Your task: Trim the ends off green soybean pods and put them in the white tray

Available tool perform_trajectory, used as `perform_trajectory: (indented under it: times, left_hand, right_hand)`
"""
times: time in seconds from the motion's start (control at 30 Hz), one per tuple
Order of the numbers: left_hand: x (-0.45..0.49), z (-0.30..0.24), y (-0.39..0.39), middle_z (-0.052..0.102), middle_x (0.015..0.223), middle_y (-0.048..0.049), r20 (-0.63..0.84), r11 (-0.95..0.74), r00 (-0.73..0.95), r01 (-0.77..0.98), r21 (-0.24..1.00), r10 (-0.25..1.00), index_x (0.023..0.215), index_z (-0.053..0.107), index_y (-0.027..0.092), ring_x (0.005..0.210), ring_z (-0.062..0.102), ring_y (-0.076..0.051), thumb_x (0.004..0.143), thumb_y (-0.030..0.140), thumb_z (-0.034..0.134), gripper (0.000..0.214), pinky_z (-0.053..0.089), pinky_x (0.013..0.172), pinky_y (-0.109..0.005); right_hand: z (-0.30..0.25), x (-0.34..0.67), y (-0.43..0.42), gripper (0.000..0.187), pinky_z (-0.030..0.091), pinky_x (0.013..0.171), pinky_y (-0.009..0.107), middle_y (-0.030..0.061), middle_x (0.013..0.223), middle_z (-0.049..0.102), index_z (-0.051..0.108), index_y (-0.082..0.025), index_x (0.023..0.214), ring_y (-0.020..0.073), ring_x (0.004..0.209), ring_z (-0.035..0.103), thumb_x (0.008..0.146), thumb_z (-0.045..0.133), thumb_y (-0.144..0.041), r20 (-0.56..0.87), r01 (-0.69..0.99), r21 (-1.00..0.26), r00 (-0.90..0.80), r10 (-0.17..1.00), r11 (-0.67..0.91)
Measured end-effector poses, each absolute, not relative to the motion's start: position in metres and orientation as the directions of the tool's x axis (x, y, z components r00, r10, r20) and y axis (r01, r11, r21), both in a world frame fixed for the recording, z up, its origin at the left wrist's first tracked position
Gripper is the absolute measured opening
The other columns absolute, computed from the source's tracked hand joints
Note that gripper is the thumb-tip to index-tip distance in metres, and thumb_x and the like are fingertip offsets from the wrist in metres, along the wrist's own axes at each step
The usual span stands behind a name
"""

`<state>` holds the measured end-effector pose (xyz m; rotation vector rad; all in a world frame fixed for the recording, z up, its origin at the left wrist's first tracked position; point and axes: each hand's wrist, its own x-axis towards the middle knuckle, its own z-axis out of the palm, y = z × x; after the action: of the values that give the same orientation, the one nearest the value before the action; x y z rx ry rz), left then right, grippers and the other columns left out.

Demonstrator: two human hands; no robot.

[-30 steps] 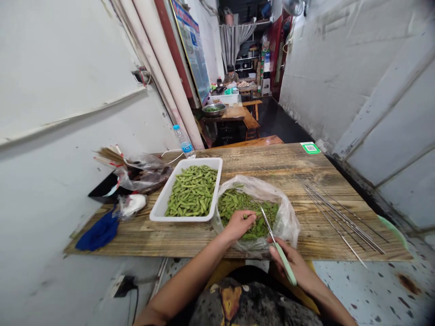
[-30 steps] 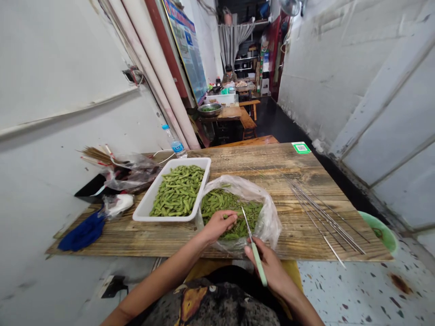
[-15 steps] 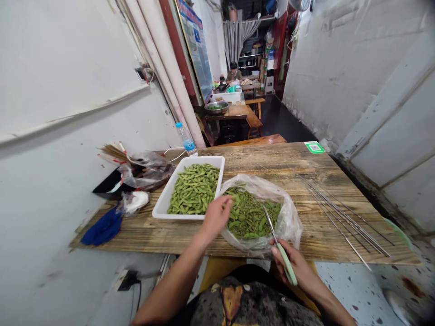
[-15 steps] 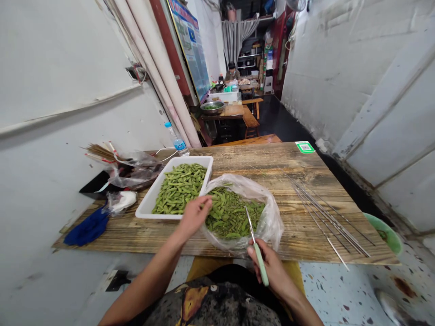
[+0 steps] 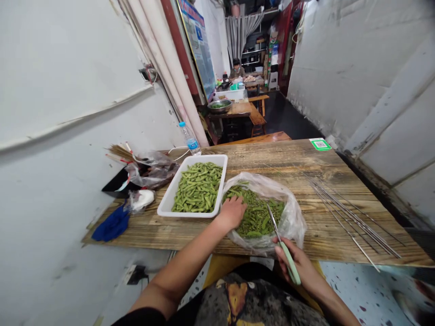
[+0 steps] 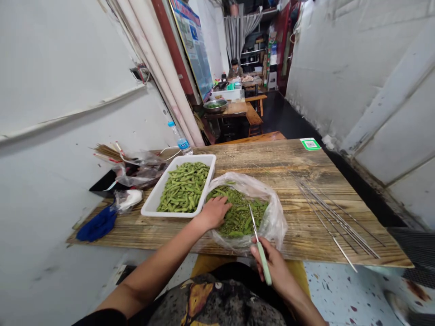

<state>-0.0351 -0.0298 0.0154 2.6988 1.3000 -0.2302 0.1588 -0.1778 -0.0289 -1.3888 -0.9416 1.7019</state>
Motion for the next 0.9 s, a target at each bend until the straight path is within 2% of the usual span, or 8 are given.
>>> perform_trajectory:
  times: [0.07,0.13,0.27,0.37,0.43,0.57,0.8,0.9]
  left_hand:
    - [-0.031,0.007,-0.024,0.051,0.126,-0.0153,-0.194,-0.608,0.596,0.794,0.002,0.779,0.11,0.061,0.018,0.119,0.044,-0.032,0.069,0.019,0.067,0.042,0.038,0.095,-0.046]
    - [-0.034,0.005,-0.013,0.054,0.122,-0.015,-0.221,-0.647,0.641,0.761,0.054,0.735,0.104,0.064,0.016,0.115,0.048,-0.03,0.069,0.016,0.067,0.036,0.039,0.095,-0.043]
    - [-0.043,0.007,0.006,0.063,0.11,-0.01,-0.185,-0.662,0.75,0.652,0.37,0.635,0.095,0.068,0.016,0.105,0.056,-0.023,0.07,0.013,0.064,0.026,0.04,0.094,-0.033]
    - [-0.048,0.007,0.009,0.064,0.11,-0.0077,-0.04,-0.581,0.74,0.558,0.593,0.671,0.096,0.069,0.017,0.1,0.059,-0.019,0.071,0.012,0.06,0.027,0.043,0.089,-0.028]
    - [-0.048,0.006,0.006,0.067,0.101,-0.0075,-0.025,-0.518,0.705,0.544,0.66,0.709,0.097,0.069,0.016,0.09,0.062,-0.017,0.073,0.01,0.055,0.029,0.046,0.082,-0.026]
    - [-0.041,0.005,0.0,0.069,0.084,-0.006,-0.046,-0.457,0.593,0.665,0.59,0.804,0.092,0.071,0.016,0.077,0.063,-0.018,0.076,0.011,0.05,0.028,0.046,0.077,-0.028]
    - [-0.007,0.0,0.009,0.066,0.092,-0.0144,-0.025,-0.574,0.614,0.75,0.328,0.789,0.081,0.071,0.014,0.096,0.057,-0.027,0.077,0.01,0.05,0.022,0.039,0.09,-0.036]
    - [0.002,0.002,0.019,0.065,0.09,-0.0181,-0.069,-0.588,0.632,0.752,0.298,0.772,0.07,0.069,0.011,0.098,0.056,-0.03,0.076,0.009,0.05,0.02,0.037,0.091,-0.04]
  right_hand:
    - [-0.031,0.16,-0.179,0.061,0.035,0.035,0.017,-0.0105,0.052,0.037,0.046,-0.02,0.11,0.0065,0.04,0.036,0.071,0.059,-0.065,-0.449,-0.09,-0.882,-0.139,0.883,-0.462]
    - [-0.032,0.161,-0.181,0.062,0.035,0.034,0.017,-0.0107,0.051,0.037,0.047,-0.02,0.109,0.0066,0.039,0.036,0.069,0.06,-0.066,-0.446,-0.087,-0.885,-0.131,0.885,-0.458]
    - [-0.031,0.161,-0.18,0.061,0.035,0.034,0.018,-0.0107,0.05,0.037,0.048,-0.02,0.106,0.0065,0.038,0.036,0.068,0.06,-0.066,-0.446,-0.071,-0.887,-0.129,0.886,-0.457]
    - [-0.027,0.16,-0.179,0.06,0.035,0.034,0.018,-0.0104,0.05,0.038,0.049,-0.02,0.105,0.0064,0.038,0.036,0.069,0.06,-0.066,-0.43,-0.072,-0.894,-0.132,0.893,-0.442]
    - [-0.026,0.16,-0.178,0.058,0.035,0.033,0.018,-0.0107,0.049,0.037,0.05,-0.019,0.104,0.0061,0.037,0.035,0.069,0.06,-0.065,-0.426,-0.07,-0.896,-0.139,0.894,-0.438]
    - [-0.027,0.161,-0.179,0.058,0.034,0.033,0.018,-0.0104,0.048,0.038,0.051,-0.018,0.107,0.0065,0.037,0.035,0.072,0.059,-0.063,-0.437,-0.047,-0.893,-0.148,0.887,-0.448]
    - [-0.038,0.161,-0.179,0.054,0.034,0.034,0.018,-0.0103,0.051,0.036,0.049,-0.019,0.114,0.0067,0.039,0.034,0.076,0.059,-0.057,-0.435,-0.062,-0.893,-0.141,0.889,-0.446]
    - [-0.038,0.16,-0.178,0.057,0.035,0.035,0.019,-0.0096,0.051,0.039,0.049,-0.019,0.115,0.0078,0.04,0.037,0.075,0.06,-0.059,-0.445,-0.061,-0.888,-0.123,0.887,-0.455]
